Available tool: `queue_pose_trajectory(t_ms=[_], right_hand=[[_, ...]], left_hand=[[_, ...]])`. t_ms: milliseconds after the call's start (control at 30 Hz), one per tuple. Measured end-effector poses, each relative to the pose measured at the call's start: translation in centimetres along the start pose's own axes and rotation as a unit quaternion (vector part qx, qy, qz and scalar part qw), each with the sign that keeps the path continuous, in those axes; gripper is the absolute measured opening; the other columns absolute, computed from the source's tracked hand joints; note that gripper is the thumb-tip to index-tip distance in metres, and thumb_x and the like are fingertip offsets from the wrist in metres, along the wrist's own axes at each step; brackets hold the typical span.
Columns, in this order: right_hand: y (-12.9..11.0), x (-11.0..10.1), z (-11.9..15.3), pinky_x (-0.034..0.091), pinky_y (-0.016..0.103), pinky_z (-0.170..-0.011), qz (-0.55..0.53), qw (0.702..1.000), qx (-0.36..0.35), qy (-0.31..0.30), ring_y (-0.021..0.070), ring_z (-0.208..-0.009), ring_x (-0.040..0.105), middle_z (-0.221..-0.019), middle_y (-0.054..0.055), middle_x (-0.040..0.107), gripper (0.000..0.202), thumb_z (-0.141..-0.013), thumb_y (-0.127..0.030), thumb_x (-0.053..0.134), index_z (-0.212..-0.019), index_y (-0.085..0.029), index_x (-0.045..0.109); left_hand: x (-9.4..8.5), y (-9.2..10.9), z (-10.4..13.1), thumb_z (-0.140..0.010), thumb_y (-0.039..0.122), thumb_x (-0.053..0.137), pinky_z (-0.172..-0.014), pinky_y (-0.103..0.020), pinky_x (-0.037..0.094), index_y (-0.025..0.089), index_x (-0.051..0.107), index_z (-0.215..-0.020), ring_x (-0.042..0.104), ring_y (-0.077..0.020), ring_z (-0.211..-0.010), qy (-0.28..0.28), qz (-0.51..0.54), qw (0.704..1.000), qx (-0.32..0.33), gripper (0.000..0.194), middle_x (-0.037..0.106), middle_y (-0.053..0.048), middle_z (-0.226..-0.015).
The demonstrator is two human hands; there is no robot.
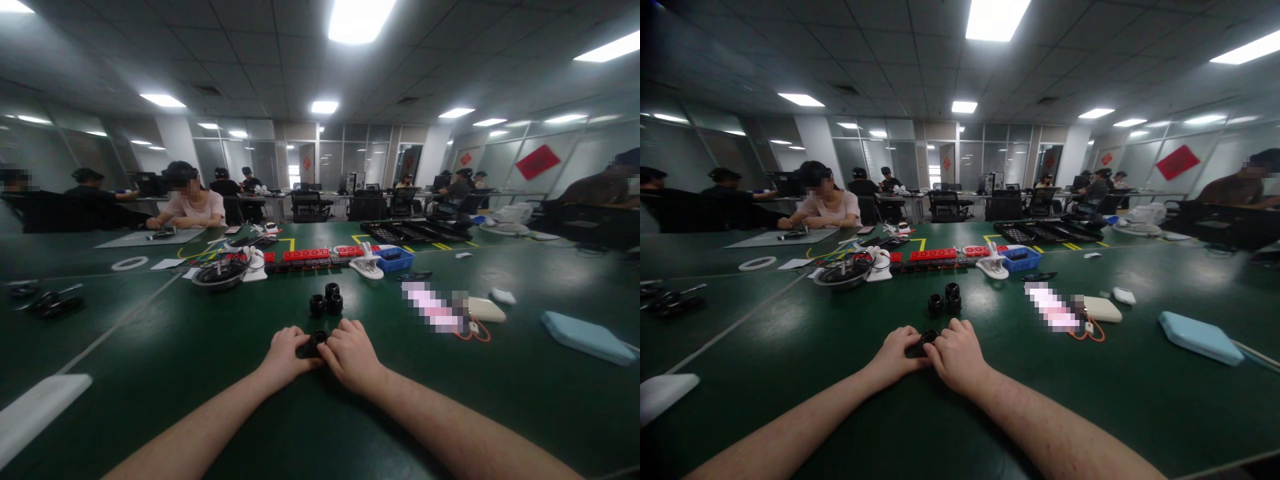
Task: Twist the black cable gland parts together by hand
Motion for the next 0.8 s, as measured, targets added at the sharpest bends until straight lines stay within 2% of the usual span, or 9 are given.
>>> queue_pose_trajectory(t_ms=[233,400,633,800], right_hand=[[0.2,-0.1,-0.3,0.024,0.032,-0.066,0.026,1.0,0.015,-0.008,0.0168,-0.072,0.041,-0.069,0.005,0.057,0.034,-0.086,-0.034,0.037,-0.066,-0.016,0.057],[0.4,-0.2,-0.5,0.026,0.032,-0.067,0.051,0.997,0.048,-0.02,0.0196,-0.077,0.042,-0.077,0.006,0.056,0.033,-0.084,-0.044,0.04,-0.074,-0.016,0.056],[0.4,0.4,-0.6,0.03,0.034,-0.069,0.048,0.996,0.059,-0.045,0.0223,-0.08,0.044,-0.08,0.008,0.055,0.045,-0.075,-0.059,0.044,-0.077,-0.015,0.054],[0.4,0.7,-0.7,0.033,0.034,-0.069,0.03,0.996,0.072,-0.043,0.022,-0.08,0.045,-0.081,0.007,0.054,0.043,-0.073,-0.058,0.048,-0.076,-0.015,0.054]], left_hand=[[0.1,-0.1,0.0,-0.065,0.057,0.055,-0.073,-0.03,0.036,0.023,0.062,-0.08,0.047,-0.0174,-0.081,0.002,-0.006,1.0,-0.002,0.038,0.052,0.0,-0.082],[0.4,-0.3,-0.1,-0.064,0.056,0.056,-0.073,-0.029,0.035,0.023,0.062,-0.081,0.047,-0.0174,-0.081,0.003,-0.01,1.0,-0.001,0.038,0.052,0.001,-0.083],[0.3,0.1,0.0,-0.066,0.056,0.054,-0.077,-0.032,0.035,0.024,0.061,-0.084,0.046,-0.0188,-0.085,-0.011,-0.008,1.0,0.001,0.038,0.052,0.0,-0.087],[-0.1,0.7,0.2,-0.067,0.051,0.054,-0.078,-0.033,0.036,0.023,0.061,-0.083,0.045,-0.0194,-0.086,-0.032,-0.001,0.999,-0.005,0.033,0.051,-0.001,-0.088]])
Point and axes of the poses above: each hand's wrist, its own z-axis away from the middle knuckle, its own x-axis out of the palm, y = z × x, the point moved 3 cm from there along -z, towards the middle knuckle
